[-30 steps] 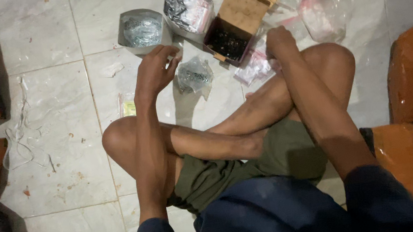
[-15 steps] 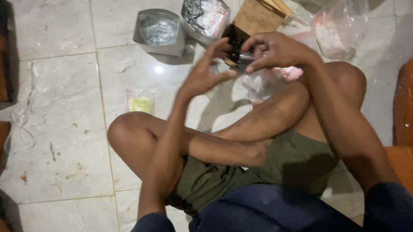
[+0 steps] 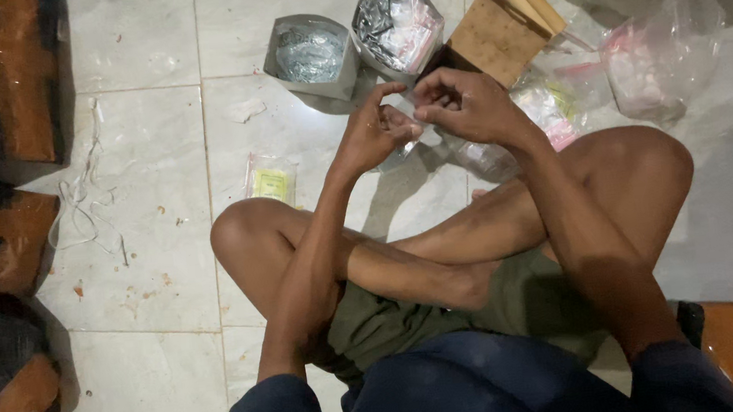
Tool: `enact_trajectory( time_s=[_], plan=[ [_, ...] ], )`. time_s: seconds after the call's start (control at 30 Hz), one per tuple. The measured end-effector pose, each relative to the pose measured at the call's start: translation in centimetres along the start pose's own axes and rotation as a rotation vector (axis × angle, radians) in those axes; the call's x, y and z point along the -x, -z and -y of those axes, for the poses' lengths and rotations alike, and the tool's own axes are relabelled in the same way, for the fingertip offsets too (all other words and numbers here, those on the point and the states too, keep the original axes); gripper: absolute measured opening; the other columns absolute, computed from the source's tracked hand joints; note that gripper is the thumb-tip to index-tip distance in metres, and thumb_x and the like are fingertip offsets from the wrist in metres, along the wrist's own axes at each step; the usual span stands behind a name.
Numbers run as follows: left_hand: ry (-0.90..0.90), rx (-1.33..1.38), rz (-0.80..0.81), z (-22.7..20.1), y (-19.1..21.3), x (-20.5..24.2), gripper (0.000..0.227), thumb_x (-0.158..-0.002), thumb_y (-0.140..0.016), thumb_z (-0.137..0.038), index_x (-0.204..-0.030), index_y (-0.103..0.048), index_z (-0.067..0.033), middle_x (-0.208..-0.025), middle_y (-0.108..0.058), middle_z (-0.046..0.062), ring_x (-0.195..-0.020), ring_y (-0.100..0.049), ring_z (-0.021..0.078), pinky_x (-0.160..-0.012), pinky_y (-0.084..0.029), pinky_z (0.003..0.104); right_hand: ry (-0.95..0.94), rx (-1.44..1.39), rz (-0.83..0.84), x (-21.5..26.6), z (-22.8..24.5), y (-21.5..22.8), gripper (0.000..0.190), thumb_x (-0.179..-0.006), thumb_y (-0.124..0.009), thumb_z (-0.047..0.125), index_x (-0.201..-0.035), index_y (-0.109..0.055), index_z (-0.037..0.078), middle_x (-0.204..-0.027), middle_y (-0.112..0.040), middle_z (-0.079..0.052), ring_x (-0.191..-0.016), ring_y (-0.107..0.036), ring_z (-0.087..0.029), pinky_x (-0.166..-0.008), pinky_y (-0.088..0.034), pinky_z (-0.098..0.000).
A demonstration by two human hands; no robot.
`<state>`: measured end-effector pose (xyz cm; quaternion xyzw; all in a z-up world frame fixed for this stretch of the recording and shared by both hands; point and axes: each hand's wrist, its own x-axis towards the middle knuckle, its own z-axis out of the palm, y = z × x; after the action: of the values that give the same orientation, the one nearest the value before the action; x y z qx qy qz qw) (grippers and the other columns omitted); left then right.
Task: The person sits on the floor and repeatedly picks up small metal fasteners from a box, placing them into a small plastic bag. The person handles the fasteners one by one, transferring them from the box to the bag.
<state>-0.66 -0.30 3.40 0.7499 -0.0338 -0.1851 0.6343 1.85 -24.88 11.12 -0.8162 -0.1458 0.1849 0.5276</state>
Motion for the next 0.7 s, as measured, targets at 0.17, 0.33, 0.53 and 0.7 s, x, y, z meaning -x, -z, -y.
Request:
enact_trajectory(
  time_s=[0.17, 0.33, 0.53, 0.7],
  plan=[
    [0.017, -0.045, 0.007, -1.1, -0.4, 0.3, 0.076, -0.091, -0.099, -0.015, -0.156, -0.060, -0.0121, -0.096, -0.083, 0.010, -0.078, -0.080, 0.0175, -0.076, -0.066, 0.031, -0.002, 0.030, 0.010, -0.8, -2.1, 0.0, 0.038, -0.099, -0.091, 0.023, -0.135, -0.080, 0.014, -0.102, -0.081, -0.011, -0.094, -0.076, -0.025, -0.085, -0.062, -0.0380],
    [0.014, -0.122, 0.053, -2.2, 0.3, 0.6, 0.071, -0.094, -0.098, -0.021, -0.155, -0.062, -0.0150, -0.101, -0.084, 0.011, -0.086, -0.082, 0.0210, -0.085, -0.065, 0.037, -0.092, 0.164, -0.126, -0.4, -2.8, -0.8, 0.028, -0.095, -0.100, 0.044, -0.108, -0.091, 0.022, -0.084, -0.082, -0.006, -0.083, -0.079, -0.022, -0.079, -0.061, -0.0374],
    [-0.151, -0.038, 0.224, -7.8, 1.3, 2.9, 0.076, -0.104, -0.083, -0.008, -0.170, -0.051, -0.0283, -0.152, -0.070, 0.023, -0.127, -0.075, 0.0440, -0.112, -0.059, 0.055, -0.084, 0.278, -0.115, -0.3, -1.5, -1.3, 0.031, -0.096, -0.098, 0.054, -0.088, -0.088, 0.025, -0.068, -0.075, -0.004, -0.069, -0.077, -0.030, -0.070, -0.058, -0.0409],
    [-0.341, 0.053, 0.281, -5.6, 1.8, 2.3, 0.051, -0.090, -0.055, 0.017, -0.135, -0.073, -0.0010, -0.123, -0.064, 0.026, -0.101, -0.078, 0.0437, -0.102, -0.063, 0.057, -0.042, 0.223, -0.032, 0.7, -1.0, -1.1, 0.031, -0.085, -0.104, 0.047, -0.092, -0.088, 0.022, -0.076, -0.079, -0.003, -0.078, -0.079, -0.022, -0.074, -0.059, -0.0390]
  ],
)
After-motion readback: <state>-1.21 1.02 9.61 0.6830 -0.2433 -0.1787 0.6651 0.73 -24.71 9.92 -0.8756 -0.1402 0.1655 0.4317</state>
